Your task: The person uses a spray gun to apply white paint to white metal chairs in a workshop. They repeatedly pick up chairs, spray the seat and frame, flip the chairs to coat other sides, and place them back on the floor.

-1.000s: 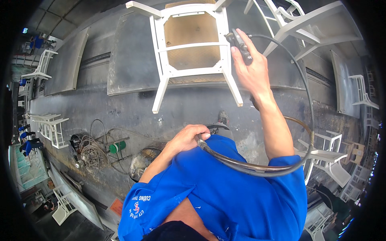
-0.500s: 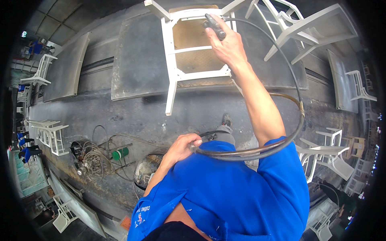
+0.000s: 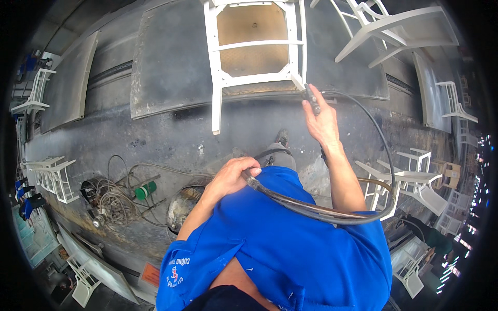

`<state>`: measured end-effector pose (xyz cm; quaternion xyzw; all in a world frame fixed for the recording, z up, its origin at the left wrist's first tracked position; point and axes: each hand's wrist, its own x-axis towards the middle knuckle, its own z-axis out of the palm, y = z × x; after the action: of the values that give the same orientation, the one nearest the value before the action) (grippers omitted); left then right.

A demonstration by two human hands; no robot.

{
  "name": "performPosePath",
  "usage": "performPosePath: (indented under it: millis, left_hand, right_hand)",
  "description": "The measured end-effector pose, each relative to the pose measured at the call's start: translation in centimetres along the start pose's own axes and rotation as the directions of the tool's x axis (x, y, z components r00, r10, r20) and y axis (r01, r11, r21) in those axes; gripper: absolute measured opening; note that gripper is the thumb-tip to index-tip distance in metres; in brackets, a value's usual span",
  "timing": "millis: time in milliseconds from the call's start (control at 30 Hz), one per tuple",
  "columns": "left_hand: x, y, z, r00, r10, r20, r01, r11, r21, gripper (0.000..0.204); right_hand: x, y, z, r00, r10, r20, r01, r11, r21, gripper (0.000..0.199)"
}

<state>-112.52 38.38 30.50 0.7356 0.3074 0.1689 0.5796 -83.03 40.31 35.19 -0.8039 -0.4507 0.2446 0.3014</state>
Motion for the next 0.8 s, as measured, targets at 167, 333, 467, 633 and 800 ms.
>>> performPosePath:
  millis: [167, 333, 467, 633, 800]
  left_hand:
    - [-0.2, 0.2, -0.7, 1.0, -0.01, -0.007, 0.01, 1.0, -0.004, 0.021]
    - [0.5, 0.3, -0.8, 0.998, -0.046, 0.034, 0.044, 0.998, 0.054, 0.02]
    - [1.5, 0.5, -0.6, 0.998, -0.037, 0.06, 0.032, 0.997, 0.076, 0.018]
    - [3.0, 1.2, -0.1, 0.994, -0.089, 0.061, 0.083, 0.992, 0.096, 0.013]
    - [3.6, 1.7, 0.1, 0.993, -0.104, 0.049, 0.1, 0.991, 0.088, 0.015]
  right_hand:
    - [-0.9, 0.5, 3.1, 0.996, -0.071, 0.054, 0.071, 0.997, 0.002, 0.052]
    - [-3.2, -1.4, 3.9, 0.967, 0.013, 0.255, -0.069, 0.974, 0.214, 0.051]
    - [-4.2, -0.7, 2.8, 0.973, -0.005, 0.231, -0.053, 0.969, 0.241, 0.051]
    - [-3.6, 2.5, -1.3, 0.998, 0.066, 0.009, -0.067, 0.992, 0.105, 0.051]
    - [-3.1, 2.2, -4.6, 0.992, 0.098, -0.083, -0.082, 0.98, 0.179, 0.053]
